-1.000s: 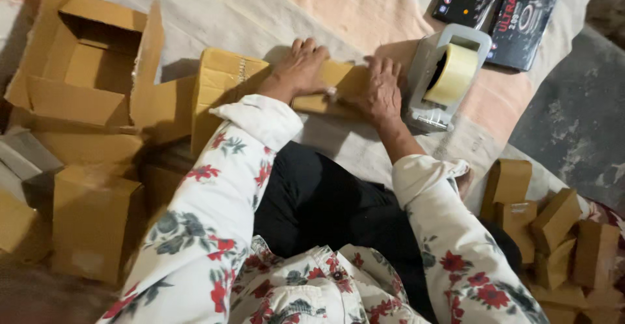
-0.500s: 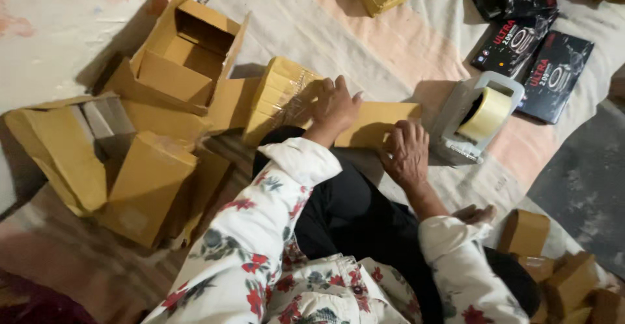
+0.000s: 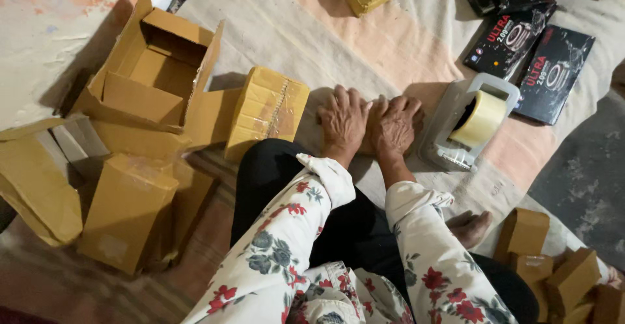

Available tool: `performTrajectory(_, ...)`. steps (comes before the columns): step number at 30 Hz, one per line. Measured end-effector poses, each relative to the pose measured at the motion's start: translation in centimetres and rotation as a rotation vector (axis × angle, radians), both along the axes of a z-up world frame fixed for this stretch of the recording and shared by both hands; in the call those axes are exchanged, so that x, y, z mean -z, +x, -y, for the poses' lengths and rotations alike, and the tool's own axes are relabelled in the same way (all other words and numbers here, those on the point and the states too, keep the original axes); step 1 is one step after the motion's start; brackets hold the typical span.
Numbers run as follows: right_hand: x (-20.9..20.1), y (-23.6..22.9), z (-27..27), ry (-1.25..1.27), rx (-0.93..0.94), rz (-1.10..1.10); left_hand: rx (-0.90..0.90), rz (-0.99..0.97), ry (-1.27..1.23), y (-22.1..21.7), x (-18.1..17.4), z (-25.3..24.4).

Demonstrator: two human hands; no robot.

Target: The person sits on the floor and packs smartwatches into small cardboard boxes. They open a product box, remove the watch and accessories, place them into a shipping box, and seal it with packing tape. The process is repeated for multiple units.

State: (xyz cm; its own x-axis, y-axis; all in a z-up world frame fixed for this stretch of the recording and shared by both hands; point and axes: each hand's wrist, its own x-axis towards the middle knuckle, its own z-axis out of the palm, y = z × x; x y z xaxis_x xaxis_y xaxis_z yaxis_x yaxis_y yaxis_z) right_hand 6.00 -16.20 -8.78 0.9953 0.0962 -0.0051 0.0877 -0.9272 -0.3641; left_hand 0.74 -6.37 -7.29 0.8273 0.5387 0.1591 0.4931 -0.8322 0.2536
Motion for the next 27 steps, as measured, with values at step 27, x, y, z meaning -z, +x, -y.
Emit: performTrajectory(27, -10.4, -10.0, 42.7, 1.373, 0.649, 0.005, 0.512, -0.014, -0.022, -12.5, -10.5, 2.8)
